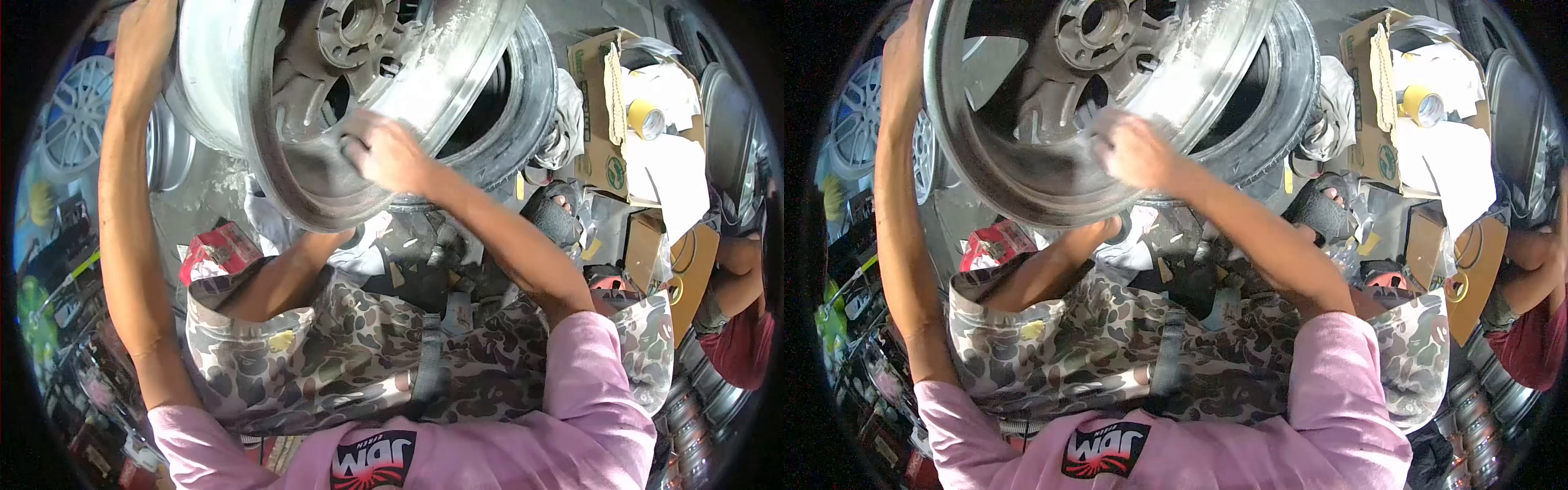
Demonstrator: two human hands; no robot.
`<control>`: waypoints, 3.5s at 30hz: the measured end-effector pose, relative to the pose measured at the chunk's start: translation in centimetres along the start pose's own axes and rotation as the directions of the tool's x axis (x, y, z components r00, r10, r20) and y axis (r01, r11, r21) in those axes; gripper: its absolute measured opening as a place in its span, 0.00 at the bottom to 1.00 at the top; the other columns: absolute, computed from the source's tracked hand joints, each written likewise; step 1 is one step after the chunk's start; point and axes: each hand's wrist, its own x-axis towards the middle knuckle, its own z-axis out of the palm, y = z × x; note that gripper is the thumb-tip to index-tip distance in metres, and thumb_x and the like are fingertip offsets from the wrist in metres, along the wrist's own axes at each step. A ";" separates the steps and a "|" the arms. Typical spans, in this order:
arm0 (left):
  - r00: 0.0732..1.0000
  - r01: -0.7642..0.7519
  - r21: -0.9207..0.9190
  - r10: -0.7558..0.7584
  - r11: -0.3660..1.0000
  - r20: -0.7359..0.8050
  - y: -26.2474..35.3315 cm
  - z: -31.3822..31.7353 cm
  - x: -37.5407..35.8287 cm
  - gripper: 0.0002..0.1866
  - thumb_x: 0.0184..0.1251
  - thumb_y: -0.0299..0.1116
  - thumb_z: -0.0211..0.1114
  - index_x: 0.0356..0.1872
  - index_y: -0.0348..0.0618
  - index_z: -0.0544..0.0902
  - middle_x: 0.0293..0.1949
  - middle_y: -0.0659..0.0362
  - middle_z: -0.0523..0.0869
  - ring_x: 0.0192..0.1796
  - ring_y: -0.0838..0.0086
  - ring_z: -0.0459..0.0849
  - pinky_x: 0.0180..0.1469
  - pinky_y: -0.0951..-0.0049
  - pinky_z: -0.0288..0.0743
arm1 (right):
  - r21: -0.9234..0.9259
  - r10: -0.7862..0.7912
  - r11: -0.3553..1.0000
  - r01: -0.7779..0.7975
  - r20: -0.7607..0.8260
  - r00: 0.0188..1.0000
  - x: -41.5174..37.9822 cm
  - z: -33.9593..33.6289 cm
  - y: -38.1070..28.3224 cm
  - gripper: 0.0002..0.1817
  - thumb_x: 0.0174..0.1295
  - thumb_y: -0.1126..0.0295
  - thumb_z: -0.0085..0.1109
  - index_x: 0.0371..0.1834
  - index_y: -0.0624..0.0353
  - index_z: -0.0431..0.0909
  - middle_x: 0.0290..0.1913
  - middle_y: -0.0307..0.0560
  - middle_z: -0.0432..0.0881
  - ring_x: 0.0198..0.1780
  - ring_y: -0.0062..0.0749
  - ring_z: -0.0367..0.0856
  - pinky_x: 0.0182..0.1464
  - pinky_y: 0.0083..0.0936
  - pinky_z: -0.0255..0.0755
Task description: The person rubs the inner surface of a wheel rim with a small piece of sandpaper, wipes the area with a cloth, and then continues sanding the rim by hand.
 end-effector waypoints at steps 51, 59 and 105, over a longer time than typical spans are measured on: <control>0.998 -0.056 -0.008 0.057 0.998 0.010 -0.2 0.2 -0.2 0.43 0.89 0.57 0.35 0.23 0.21 0.71 0.21 0.42 0.75 0.28 0.58 0.61 0.40 0.49 0.64 | 0.215 0.170 0.963 -0.160 -0.028 0.985 -1.9 -2.4 -4.4 0.11 0.68 0.70 0.55 0.36 0.68 0.82 0.38 0.57 0.82 0.45 0.51 0.83 0.51 0.44 0.79; 0.999 -0.031 -0.089 0.032 0.996 0.008 -0.5 0.0 -0.2 0.43 0.89 0.55 0.38 0.28 0.15 0.75 0.24 0.38 0.79 0.29 0.56 0.63 0.41 0.51 0.66 | 0.180 0.117 0.978 -0.103 -0.066 0.991 -0.9 -0.9 -4.8 0.14 0.72 0.70 0.52 0.48 0.67 0.85 0.48 0.59 0.86 0.49 0.52 0.85 0.54 0.41 0.80; 0.999 0.042 -0.076 -0.040 0.996 0.021 0.2 -0.1 -0.2 0.42 0.88 0.59 0.38 0.24 0.22 0.68 0.23 0.43 0.73 0.31 0.58 0.59 0.41 0.50 0.64 | 0.123 -0.198 0.965 0.232 -0.239 0.950 1.3 0.0 -3.8 0.10 0.65 0.73 0.57 0.42 0.68 0.82 0.43 0.55 0.85 0.45 0.52 0.85 0.47 0.42 0.81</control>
